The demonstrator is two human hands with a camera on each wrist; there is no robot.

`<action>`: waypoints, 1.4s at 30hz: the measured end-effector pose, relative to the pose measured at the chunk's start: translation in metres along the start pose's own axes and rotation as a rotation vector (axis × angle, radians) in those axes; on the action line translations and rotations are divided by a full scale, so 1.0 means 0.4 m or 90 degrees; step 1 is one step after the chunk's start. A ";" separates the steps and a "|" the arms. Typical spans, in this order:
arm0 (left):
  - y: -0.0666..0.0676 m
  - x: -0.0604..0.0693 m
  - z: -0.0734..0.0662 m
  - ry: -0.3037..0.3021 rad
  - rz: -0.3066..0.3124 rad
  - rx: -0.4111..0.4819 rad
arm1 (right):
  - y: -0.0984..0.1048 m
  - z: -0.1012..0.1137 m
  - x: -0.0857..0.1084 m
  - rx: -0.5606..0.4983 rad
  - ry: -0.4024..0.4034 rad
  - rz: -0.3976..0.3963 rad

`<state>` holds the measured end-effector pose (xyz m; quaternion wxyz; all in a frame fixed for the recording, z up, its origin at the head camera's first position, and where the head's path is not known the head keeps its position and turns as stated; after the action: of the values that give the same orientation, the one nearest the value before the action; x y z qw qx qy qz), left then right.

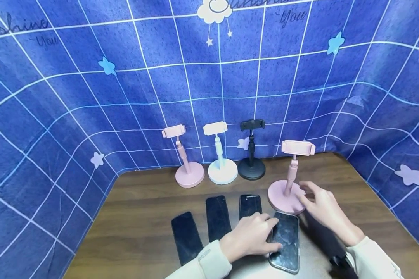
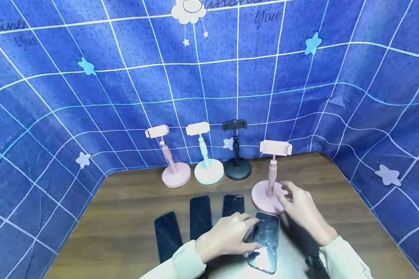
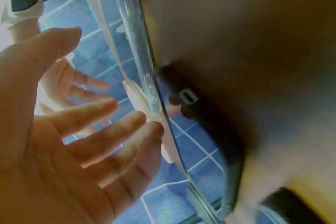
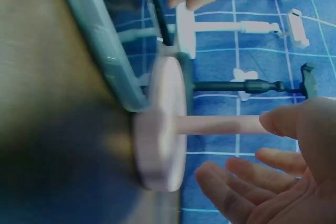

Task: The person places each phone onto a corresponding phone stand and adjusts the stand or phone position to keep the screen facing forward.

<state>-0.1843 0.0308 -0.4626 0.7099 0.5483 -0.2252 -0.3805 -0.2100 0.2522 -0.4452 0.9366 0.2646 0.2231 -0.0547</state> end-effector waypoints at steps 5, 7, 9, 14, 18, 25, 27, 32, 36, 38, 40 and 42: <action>-0.010 0.065 -0.002 0.039 0.029 0.029 | -0.008 -0.023 0.055 0.011 -0.014 0.006; -0.013 0.085 -0.001 0.050 0.048 0.032 | -0.014 -0.028 0.071 0.015 -0.029 0.015; -0.011 0.096 -0.003 0.053 0.058 0.034 | -0.016 -0.033 0.082 0.022 -0.048 0.021; -0.002 0.102 -0.019 0.049 0.033 0.041 | -0.014 -0.043 0.103 0.074 -0.075 0.032; -0.007 0.105 -0.033 0.054 0.042 0.081 | -0.020 -0.055 0.119 0.092 -0.093 0.049; -0.022 0.102 -0.051 0.067 0.048 0.097 | -0.043 -0.059 0.125 0.086 -0.083 0.064; -0.022 0.099 -0.054 0.071 0.028 0.085 | -0.050 -0.059 0.124 0.083 -0.083 0.069; -0.021 0.087 -0.059 0.073 0.018 0.084 | -0.058 -0.057 0.122 0.081 -0.093 0.075; -0.021 0.080 -0.064 0.069 0.043 0.080 | -0.066 -0.054 0.123 0.080 -0.091 0.079; -0.021 0.077 -0.066 0.064 0.063 0.082 | -0.071 -0.054 0.124 0.078 -0.086 0.084; -0.021 0.073 -0.067 0.061 0.079 0.084 | -0.074 -0.054 0.125 0.080 -0.082 0.089; -0.020 0.070 -0.069 0.058 0.086 0.082 | -0.075 -0.055 0.126 0.085 -0.082 0.088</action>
<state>-0.1495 0.0245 -0.4812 0.7067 0.5932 -0.2531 -0.2909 -0.1800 0.2387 -0.4988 0.9307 0.3373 0.1394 -0.0219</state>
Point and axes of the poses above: each hand's wrist, its own x-axis away from the middle knuckle, its own y-axis out of the back of the hand, z = x × y, the point moved 4 cm from there along -x, towards the middle knuckle, and after that the axes turned 15 degrees about -x, right-handed, at the moved point
